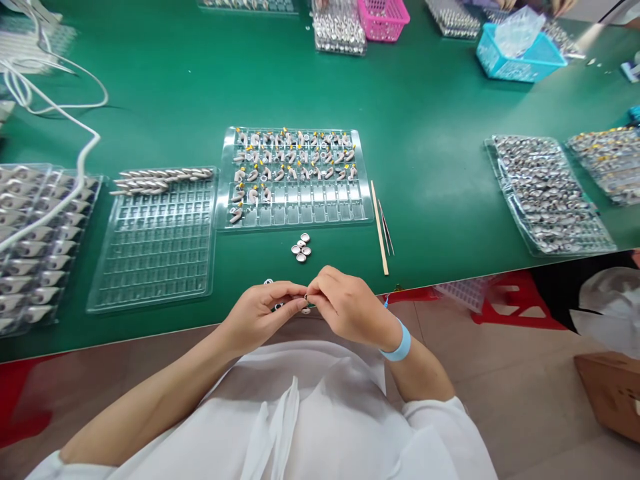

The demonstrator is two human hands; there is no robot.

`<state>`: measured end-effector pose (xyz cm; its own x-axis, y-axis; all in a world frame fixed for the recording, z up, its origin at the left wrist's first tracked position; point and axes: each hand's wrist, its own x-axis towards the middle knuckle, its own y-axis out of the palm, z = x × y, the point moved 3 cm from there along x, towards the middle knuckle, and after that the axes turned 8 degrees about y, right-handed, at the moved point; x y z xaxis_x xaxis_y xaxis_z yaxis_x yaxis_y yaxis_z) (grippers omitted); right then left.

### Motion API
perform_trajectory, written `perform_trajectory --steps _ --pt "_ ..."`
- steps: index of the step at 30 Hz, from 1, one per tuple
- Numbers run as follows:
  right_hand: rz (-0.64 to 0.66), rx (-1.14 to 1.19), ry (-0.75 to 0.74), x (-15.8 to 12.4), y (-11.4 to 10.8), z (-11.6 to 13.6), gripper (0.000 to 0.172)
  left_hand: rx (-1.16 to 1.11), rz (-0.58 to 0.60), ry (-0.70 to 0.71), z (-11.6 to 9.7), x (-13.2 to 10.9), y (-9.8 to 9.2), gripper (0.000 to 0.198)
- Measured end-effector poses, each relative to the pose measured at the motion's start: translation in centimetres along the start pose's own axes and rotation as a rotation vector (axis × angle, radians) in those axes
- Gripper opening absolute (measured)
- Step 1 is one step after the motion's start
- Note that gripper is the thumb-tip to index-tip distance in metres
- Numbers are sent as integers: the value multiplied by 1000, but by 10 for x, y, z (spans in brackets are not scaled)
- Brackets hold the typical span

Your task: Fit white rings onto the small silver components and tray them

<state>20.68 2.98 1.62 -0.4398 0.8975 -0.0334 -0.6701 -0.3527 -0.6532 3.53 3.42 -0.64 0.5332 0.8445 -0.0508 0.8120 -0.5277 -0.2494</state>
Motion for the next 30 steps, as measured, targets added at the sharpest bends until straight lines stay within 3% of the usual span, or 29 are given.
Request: perform_trajectory --steps 4,10,15,19,22,30 --pt "5 68 35 -1 -1 -2 7 -36 21 16 -1 -1 1 21" --pt "68 236 207 1 -3 -4 4 38 21 110 -7 -2 -1 19" --pt "82 282 260 4 -1 -3 4 -94 12 -30 -4 -2 1 20" --pt "8 344 253 2 3 -4 9 -341 -70 -190 2 -1 2 20" --pt "-77 428 233 -3 9 -7 13 -455 -132 -219 1 1 1 17" --pt "-310 420 188 -13 26 -9 13 -451 -187 -243 -1 4 2 13"
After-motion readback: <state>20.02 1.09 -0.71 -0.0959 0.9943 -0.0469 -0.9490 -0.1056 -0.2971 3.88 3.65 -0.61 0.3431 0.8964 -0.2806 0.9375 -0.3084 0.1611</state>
